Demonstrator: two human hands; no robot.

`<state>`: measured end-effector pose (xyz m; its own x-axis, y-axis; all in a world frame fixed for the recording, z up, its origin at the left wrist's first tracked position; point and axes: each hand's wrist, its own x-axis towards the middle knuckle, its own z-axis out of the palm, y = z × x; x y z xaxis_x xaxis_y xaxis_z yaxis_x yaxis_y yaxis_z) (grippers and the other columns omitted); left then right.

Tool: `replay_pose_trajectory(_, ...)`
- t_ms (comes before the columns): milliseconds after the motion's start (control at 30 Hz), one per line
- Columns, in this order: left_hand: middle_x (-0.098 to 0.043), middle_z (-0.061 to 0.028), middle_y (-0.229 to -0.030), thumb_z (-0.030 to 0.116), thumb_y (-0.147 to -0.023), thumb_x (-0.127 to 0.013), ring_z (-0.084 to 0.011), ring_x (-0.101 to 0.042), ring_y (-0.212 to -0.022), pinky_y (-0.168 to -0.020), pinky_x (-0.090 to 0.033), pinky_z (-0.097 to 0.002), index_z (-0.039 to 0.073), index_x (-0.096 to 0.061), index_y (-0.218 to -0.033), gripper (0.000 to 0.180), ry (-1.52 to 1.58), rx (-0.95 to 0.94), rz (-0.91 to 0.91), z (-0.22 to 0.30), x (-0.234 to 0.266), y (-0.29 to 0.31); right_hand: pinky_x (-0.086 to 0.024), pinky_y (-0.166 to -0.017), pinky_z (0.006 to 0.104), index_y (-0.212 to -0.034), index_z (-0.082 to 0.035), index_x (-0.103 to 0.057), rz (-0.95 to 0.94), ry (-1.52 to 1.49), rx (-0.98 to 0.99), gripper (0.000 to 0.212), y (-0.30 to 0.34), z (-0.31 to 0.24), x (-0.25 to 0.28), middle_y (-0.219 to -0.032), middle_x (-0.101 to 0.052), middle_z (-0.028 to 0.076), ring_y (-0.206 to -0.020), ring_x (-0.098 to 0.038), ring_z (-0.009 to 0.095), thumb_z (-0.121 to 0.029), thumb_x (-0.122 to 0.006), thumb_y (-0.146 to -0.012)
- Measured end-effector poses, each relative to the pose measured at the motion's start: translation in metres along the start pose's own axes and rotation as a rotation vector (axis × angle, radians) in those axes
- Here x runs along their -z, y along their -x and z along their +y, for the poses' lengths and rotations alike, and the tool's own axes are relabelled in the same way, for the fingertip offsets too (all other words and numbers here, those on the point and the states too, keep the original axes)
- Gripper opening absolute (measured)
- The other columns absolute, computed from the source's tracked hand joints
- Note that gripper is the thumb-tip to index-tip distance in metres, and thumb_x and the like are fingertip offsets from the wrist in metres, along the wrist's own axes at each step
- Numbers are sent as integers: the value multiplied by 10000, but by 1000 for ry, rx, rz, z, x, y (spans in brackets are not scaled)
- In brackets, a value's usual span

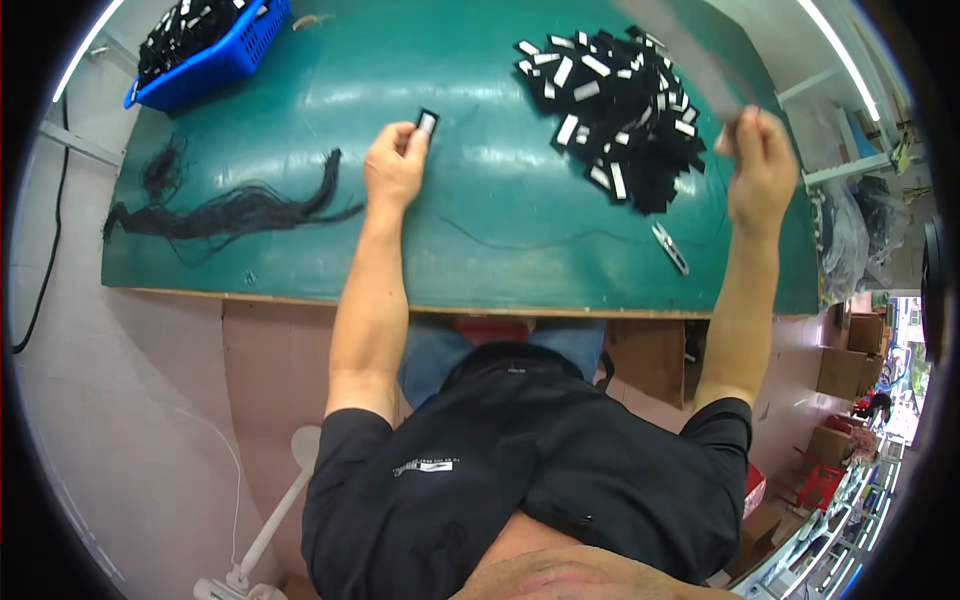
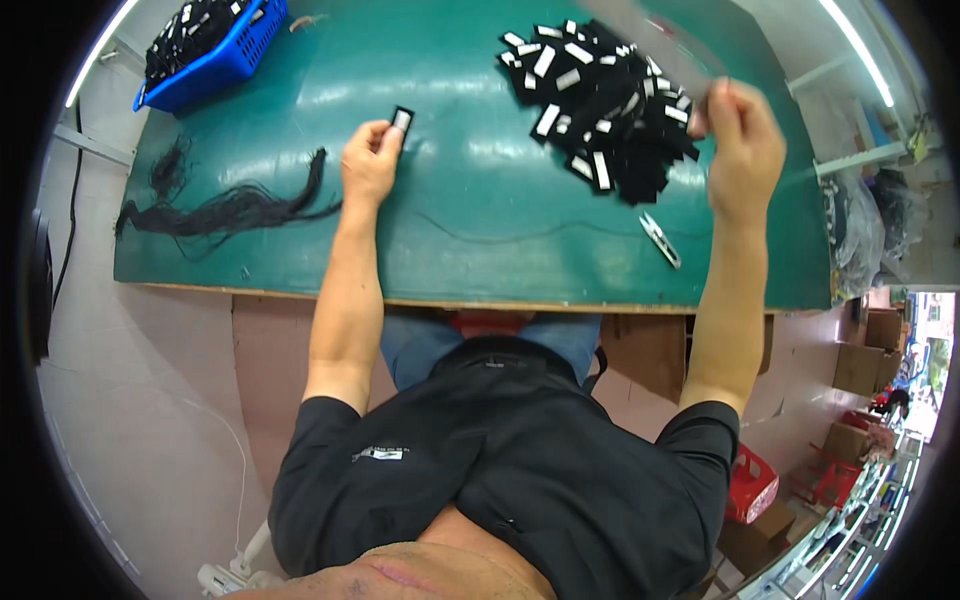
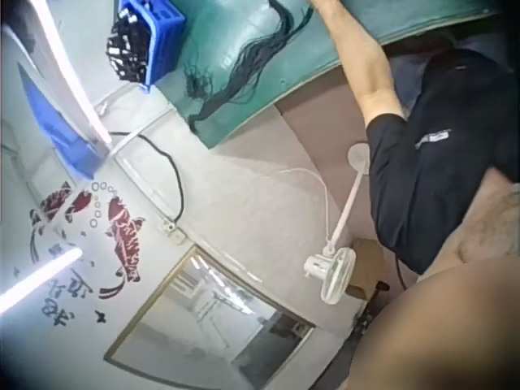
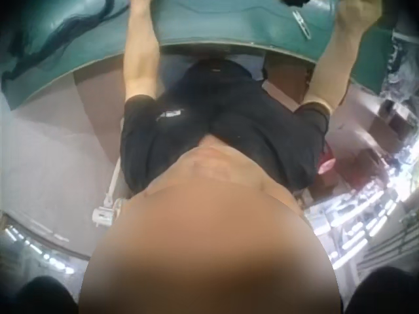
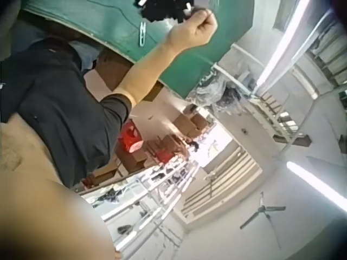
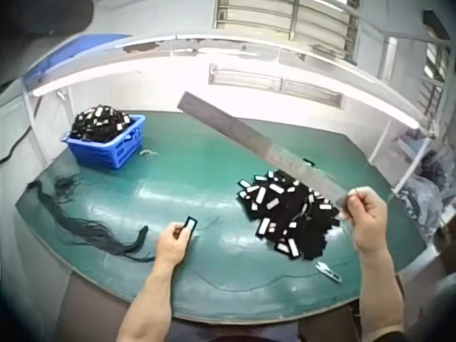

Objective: Assembling small black plastic components by threading wires through them and measuring the resulting parts on a workbench.

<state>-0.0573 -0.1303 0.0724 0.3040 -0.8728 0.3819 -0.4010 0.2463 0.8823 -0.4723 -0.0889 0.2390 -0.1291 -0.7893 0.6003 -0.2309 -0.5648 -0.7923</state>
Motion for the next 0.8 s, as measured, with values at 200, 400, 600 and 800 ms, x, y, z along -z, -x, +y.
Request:
replay_pose_trajectory(200, -707, -18, -855, 156, -934, -752, -79, -629, -751, -689, -512, -239, -16, -703, -1021, 198, 174, 66, 160, 28, 40, 24, -479, -684, 241, -1006, 2, -655, -205, -82, -490, 151, 170, 64, 55, -846, -633, 37, -713, -563, 106, -148, -644, -1021)
replay_pose_trajectory(400, -687, -13, -911, 85, -958, -724, -63, -610, -792, -721, -496, -206, -28, -680, -1080, 172, 263, 57, 59, 76, 63, 93, -473, -655, 225, -1001, -5, -670, -443, -117, -736, 96, 205, 74, 54, -836, -640, 16, -698, -568, 90, -99, -653, -995)
replay_pose_trajectory(600, -683, -15, -919, 58, -962, -713, -62, -606, -794, -739, -500, -205, -31, -672, -1094, 164, 280, 73, -9, 90, 66, 143, -472, -636, 263, -964, 3, -690, -463, 328, -325, 59, 195, 72, 29, -837, -666, 49, -695, -587, 122, -47, -691, -932)
replay_pose_trajectory(800, -687, -20, -937, 57, -963, -714, -66, -611, -813, -761, -502, -206, -24, -668, -1106, 171, 360, 120, -34, 81, 63, 168, -498, -644, 326, -964, 9, -700, -423, 444, -11, 105, 196, 76, 26, -875, -681, 109, -718, -624, 219, -17, -733, -868)
